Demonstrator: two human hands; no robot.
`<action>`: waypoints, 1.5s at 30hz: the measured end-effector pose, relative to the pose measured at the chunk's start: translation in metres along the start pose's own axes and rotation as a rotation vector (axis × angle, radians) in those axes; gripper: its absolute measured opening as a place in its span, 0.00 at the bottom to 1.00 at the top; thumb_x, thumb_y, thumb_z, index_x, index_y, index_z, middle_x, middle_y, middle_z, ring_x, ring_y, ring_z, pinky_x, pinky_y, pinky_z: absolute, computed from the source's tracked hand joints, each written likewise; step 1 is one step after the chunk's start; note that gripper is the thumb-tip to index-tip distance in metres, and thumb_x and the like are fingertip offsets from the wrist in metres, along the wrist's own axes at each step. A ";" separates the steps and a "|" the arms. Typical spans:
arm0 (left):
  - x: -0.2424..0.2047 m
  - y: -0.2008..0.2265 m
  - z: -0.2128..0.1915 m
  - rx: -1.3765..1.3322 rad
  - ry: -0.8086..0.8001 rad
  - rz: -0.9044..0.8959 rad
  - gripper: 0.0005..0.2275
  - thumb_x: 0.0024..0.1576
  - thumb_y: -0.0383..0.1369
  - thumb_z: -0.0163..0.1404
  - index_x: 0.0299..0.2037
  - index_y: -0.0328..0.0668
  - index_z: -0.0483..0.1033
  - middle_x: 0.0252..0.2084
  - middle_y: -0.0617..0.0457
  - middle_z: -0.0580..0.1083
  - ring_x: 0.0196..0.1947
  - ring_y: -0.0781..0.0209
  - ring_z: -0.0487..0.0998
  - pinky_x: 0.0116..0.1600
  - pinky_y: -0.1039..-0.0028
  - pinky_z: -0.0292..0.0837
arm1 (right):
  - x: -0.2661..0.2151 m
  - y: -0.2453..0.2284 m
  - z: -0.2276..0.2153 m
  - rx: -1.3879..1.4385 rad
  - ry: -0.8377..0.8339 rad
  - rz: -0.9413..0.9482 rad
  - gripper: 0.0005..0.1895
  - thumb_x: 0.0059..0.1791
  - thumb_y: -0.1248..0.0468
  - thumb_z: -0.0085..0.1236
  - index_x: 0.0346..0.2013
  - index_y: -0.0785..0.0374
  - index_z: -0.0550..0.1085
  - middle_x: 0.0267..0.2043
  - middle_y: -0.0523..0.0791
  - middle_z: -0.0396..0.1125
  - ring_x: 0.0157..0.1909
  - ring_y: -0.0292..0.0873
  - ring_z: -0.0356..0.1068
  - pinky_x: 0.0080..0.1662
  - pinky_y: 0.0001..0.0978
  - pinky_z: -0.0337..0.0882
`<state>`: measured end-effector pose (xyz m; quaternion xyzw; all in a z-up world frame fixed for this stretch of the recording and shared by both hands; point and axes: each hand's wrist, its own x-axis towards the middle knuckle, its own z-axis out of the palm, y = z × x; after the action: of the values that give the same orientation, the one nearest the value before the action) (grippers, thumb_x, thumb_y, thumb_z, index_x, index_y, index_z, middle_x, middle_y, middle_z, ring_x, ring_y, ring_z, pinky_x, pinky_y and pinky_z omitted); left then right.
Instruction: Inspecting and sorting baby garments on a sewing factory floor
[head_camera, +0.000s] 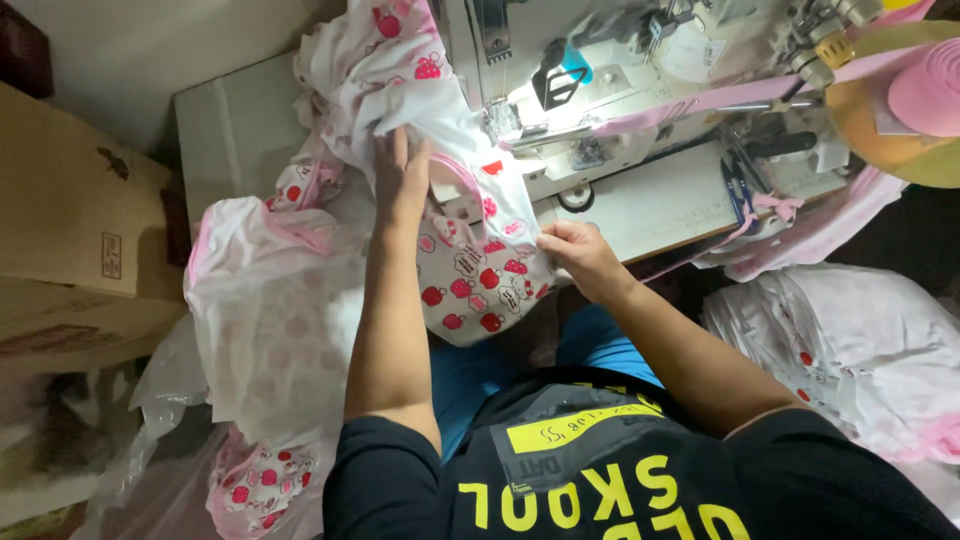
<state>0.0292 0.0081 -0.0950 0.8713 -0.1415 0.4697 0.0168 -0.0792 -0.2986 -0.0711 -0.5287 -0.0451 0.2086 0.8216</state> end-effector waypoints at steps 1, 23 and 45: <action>0.012 0.021 -0.034 -0.068 0.052 -0.207 0.09 0.55 0.31 0.55 0.45 0.48 0.78 0.54 0.40 0.69 0.50 0.36 0.75 0.52 0.53 0.73 | 0.011 0.007 -0.004 -0.089 -0.015 -0.077 0.04 0.52 0.68 0.58 0.35 0.67 0.77 0.21 0.40 0.65 0.24 0.31 0.66 0.28 0.21 0.67; 0.057 -0.007 -0.061 -0.320 -0.085 -0.439 0.34 0.40 0.16 0.42 0.57 0.60 0.76 0.47 0.49 0.70 0.48 0.50 0.77 0.49 0.63 0.76 | 0.080 -0.020 0.020 -1.209 0.279 -0.865 0.08 0.55 0.60 0.58 0.47 0.53 0.81 0.36 0.42 0.78 0.32 0.43 0.74 0.38 0.35 0.70; -0.170 -0.001 -0.157 0.642 -0.324 -0.438 0.06 0.40 0.30 0.47 0.27 0.52 0.67 0.30 0.55 0.65 0.30 0.54 0.68 0.42 0.64 0.70 | 0.078 0.097 0.154 -0.884 -0.440 -0.734 0.09 0.51 0.68 0.53 0.44 0.59 0.77 0.44 0.52 0.74 0.49 0.59 0.75 0.50 0.48 0.74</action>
<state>-0.1861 0.0739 -0.1468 0.9043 0.2000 0.3323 -0.1785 -0.0824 -0.1030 -0.1009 -0.7138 -0.4748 -0.0222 0.5143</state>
